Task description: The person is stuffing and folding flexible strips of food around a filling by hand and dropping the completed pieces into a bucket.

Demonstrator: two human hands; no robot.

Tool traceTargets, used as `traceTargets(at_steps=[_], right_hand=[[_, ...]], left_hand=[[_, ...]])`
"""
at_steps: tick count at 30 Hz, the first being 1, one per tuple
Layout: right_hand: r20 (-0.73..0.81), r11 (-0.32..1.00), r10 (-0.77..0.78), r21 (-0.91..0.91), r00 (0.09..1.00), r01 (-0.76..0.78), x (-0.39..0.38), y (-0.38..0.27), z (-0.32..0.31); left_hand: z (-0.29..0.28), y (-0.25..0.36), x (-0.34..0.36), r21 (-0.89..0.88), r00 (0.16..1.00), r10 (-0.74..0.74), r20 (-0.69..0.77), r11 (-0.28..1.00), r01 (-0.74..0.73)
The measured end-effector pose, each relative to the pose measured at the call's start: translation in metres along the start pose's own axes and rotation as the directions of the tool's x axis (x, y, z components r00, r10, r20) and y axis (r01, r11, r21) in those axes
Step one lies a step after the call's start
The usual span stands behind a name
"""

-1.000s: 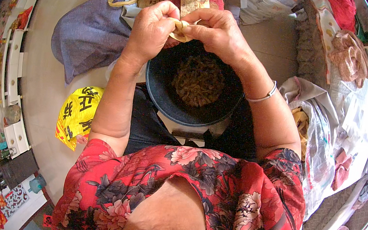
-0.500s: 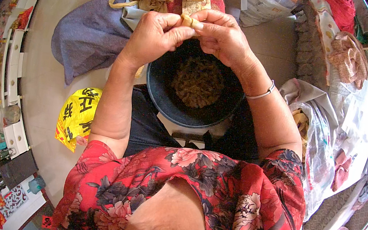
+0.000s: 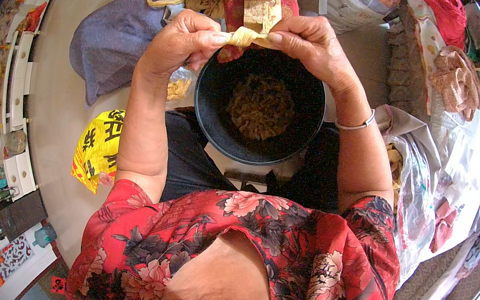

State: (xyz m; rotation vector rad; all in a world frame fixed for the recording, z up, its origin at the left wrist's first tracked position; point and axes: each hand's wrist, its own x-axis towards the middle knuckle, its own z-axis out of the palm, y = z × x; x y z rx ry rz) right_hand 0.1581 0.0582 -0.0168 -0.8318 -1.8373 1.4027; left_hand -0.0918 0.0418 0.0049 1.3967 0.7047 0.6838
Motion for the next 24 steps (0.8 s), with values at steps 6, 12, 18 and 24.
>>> traceTargets(at_steps=[6, 12, 18, 24], right_hand=[[0.021, 0.968, -0.129, -0.214, 0.991, 0.130, 0.002, 0.004, 0.002], [0.060, 0.932, -0.159, -0.321, 0.985, 0.170, 0.002, 0.003, 0.016], [-0.002, 0.865, -0.193, -0.472, 0.981, 0.169, -0.003, 0.001, -0.001], [-0.143, 0.832, -0.164, -0.552, 0.976, 0.059, 0.020, 0.022, -0.007]], left_hand=[[0.005, -0.021, 0.006, 0.266, 0.984, 0.067, -0.168, 0.964, -0.020], [0.026, -0.018, 0.016, 0.686, 0.998, 0.062, -0.020, 0.727, -0.031], [0.023, -0.017, 0.017, 0.635, 0.998, -0.066, -0.025, 0.770, 0.066], [0.005, -0.041, 0.041, 0.819, 0.922, 0.224, -0.316, 0.554, 0.146]])
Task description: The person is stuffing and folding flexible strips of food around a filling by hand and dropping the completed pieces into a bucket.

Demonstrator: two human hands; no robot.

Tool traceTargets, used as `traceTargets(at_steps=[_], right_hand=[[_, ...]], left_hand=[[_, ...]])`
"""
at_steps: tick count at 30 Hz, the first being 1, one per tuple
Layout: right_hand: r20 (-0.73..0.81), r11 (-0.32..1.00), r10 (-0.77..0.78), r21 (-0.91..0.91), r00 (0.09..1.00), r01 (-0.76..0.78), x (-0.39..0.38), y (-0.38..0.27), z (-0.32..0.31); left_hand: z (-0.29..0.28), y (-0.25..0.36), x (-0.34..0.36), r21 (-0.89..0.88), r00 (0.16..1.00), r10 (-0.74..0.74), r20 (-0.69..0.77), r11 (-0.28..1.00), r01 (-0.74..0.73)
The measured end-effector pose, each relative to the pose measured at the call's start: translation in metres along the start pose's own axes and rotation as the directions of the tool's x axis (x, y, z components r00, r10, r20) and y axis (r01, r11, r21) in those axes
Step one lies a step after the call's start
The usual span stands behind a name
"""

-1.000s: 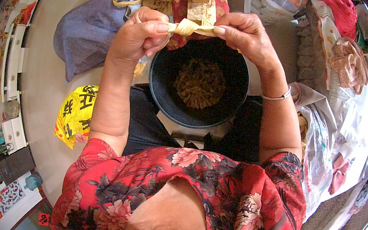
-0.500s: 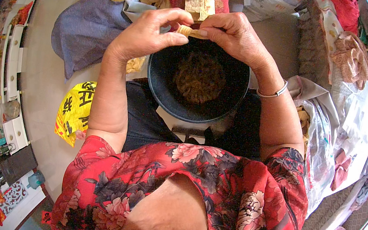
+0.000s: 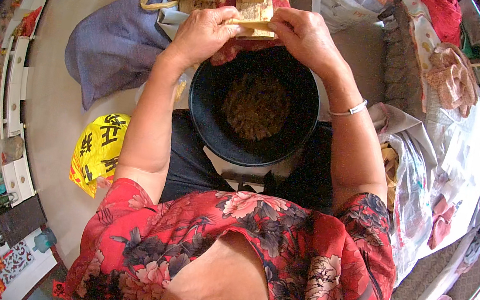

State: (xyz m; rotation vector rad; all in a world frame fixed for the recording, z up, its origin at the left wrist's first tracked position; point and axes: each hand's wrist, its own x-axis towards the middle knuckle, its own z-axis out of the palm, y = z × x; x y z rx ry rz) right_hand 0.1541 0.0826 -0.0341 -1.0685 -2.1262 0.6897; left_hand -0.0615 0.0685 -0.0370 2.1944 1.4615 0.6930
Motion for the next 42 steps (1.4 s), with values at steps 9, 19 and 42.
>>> traceTargets(at_steps=[9, 19, 42], right_hand=[[-0.285, 0.943, 0.079, -0.290, 0.955, -0.165, 0.019, 0.020, 0.041], [-0.150, 0.771, 0.228, -0.576, 0.962, -0.273, 0.021, 0.036, 0.039], [0.395, 0.042, 0.038, 0.917, 0.918, -0.397, -0.006, -0.047, 0.026]], left_hand=[[0.019, -0.016, 0.020, 0.078, 0.975, -0.169, -0.146, 0.980, 0.182], [0.014, -0.009, 0.013, 0.221, 0.968, -0.246, 0.046, 0.948, 0.230], [-0.026, 0.023, -0.004, -0.427, 0.606, -0.103, -0.788, 0.801, -0.420]])
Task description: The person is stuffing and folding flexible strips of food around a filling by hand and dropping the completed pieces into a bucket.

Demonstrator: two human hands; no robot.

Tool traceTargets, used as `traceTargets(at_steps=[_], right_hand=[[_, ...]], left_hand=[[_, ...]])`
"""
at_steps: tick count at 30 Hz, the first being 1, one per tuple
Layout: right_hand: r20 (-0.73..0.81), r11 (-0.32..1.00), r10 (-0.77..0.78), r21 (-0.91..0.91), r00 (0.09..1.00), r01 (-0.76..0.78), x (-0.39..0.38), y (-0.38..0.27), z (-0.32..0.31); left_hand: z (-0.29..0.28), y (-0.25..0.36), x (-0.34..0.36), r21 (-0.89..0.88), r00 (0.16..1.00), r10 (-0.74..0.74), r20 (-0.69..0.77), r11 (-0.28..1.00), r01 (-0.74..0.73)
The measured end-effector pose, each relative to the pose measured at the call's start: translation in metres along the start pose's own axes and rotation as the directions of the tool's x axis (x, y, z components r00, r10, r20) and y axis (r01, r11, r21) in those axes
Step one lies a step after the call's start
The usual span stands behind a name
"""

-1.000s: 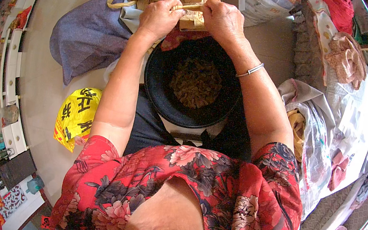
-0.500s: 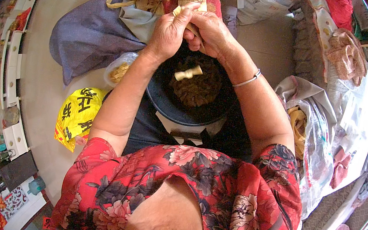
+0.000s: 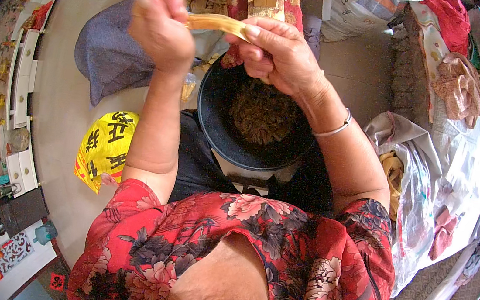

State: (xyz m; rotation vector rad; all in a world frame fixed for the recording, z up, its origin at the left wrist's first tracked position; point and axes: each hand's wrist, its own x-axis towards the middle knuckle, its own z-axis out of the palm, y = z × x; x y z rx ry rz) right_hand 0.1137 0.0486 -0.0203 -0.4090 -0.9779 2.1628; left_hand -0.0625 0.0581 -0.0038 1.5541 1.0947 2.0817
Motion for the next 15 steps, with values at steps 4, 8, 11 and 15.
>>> traceTargets(at_steps=[4, 8, 11, 15], right_hand=[[0.107, 0.194, -0.539, -0.949, 0.836, 0.247, 0.001, 0.010, 0.015], [-0.007, 0.231, -0.610, -0.958, 0.792, 0.169, 0.007, 0.019, 0.000], [-0.185, 0.535, -0.515, -0.832, 0.837, 0.145, 0.007, 0.018, 0.003], [-0.457, 0.982, -0.084, -0.187, 0.886, -0.003, 0.004, 0.007, 0.011]], left_hand=[[0.022, 0.003, -0.035, -0.001, 0.924, 0.159, 0.349, 0.986, -0.169], [0.028, 0.011, -0.044, 0.065, 0.889, -0.182, 0.421, 0.983, 0.171], [0.018, -0.004, -0.035, 0.197, 0.788, -0.415, 0.456, 0.910, 0.365], [0.017, -0.004, -0.035, 0.441, 0.879, -0.249, 0.406, 0.896, 0.050]])
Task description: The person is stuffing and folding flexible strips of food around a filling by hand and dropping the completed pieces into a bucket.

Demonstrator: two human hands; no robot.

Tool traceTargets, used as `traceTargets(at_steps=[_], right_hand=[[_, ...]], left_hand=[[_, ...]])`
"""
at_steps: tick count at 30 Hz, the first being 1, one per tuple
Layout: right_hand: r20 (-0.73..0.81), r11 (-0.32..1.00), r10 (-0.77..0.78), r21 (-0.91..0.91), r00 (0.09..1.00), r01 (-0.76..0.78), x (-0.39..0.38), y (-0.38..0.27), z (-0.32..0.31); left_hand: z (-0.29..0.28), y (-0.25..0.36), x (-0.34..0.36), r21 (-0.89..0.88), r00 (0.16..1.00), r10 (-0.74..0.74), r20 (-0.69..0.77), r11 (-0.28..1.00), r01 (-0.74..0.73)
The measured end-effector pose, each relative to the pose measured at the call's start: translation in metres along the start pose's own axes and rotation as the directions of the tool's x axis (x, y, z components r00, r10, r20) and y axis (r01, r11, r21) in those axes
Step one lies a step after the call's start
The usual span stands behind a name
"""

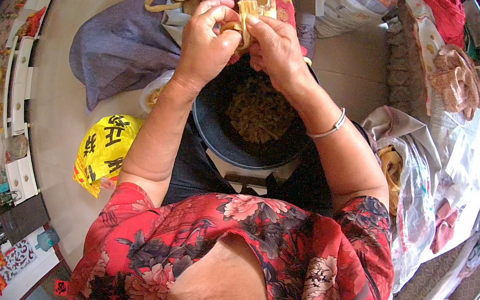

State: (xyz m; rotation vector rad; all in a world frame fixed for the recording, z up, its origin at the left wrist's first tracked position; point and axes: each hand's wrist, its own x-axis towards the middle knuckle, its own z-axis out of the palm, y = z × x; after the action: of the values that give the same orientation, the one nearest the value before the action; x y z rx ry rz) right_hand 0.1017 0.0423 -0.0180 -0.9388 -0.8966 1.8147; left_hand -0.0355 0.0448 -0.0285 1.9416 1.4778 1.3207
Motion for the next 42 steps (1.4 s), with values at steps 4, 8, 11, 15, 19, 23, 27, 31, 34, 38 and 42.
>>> traceTargets(at_steps=[4, 8, 11, 15, 19, 23, 27, 31, 34, 38, 42], right_hand=[[0.344, 0.868, 0.396, 0.163, 0.851, -0.470, 0.006, -0.004, -0.022], [0.303, 0.966, 0.257, -0.057, 0.918, -0.251, 0.006, -0.014, -0.027], [0.246, 0.891, -0.036, -0.431, 0.969, 0.143, 0.004, -0.016, -0.024], [0.279, 0.875, -0.057, -0.448, 0.959, 0.183, 0.000, -0.015, -0.025], [0.557, 0.968, 0.084, 0.152, 0.826, -0.201, 0.007, -0.005, -0.041], [0.527, 0.929, -0.045, 0.335, 0.848, -0.159, 0.007, -0.002, -0.036], [0.413, 0.964, -0.047, 0.257, 0.910, -0.067, 0.007, -0.001, -0.035], [0.408, 0.994, -0.008, 0.100, 0.913, -0.036, 0.007, -0.004, -0.032], [0.405, 0.999, -0.040, -0.004, 0.913, 0.046, 0.002, -0.012, -0.029], [0.329, 0.826, -0.325, -0.358, 0.887, 0.436, -0.008, -0.040, -0.048], [0.345, 0.826, -0.251, -0.410, 0.904, 0.386, -0.005, -0.038, -0.065]], left_hand=[[-0.004, 0.002, 0.007, -0.018, 0.870, 0.487, -0.076, 0.872, -0.490], [-0.003, 0.005, -0.002, -0.113, 0.973, 0.225, -0.048, 0.967, -0.229], [-0.003, 0.006, -0.002, -0.246, 0.992, -0.107, 0.061, 0.962, 0.118], [-0.015, 0.002, 0.001, -0.451, 0.845, -0.332, 0.419, 0.731, 0.511], [-0.013, 0.006, 0.001, -0.401, 0.919, -0.210, 0.333, 0.851, 0.339], [-0.020, 0.013, 0.003, -0.115, 0.980, -0.055, 0.193, 0.990, 0.078], [-0.026, 0.006, 0.003, -0.205, 0.952, 0.065, 0.298, 0.979, -0.002], [-0.032, 0.006, 0.006, -0.136, 0.871, -0.065, 0.487, 0.979, 0.149], [-0.036, 0.007, 0.006, -0.550, 0.780, -0.085, 0.620, 0.661, 0.510], [-0.052, 0.014, 0.002, -0.768, 0.802, -0.009, 0.597, 0.283, 0.574], [-0.058, 0.005, 0.008, -0.639, 0.803, 0.015, 0.595, 0.615, 0.462]])
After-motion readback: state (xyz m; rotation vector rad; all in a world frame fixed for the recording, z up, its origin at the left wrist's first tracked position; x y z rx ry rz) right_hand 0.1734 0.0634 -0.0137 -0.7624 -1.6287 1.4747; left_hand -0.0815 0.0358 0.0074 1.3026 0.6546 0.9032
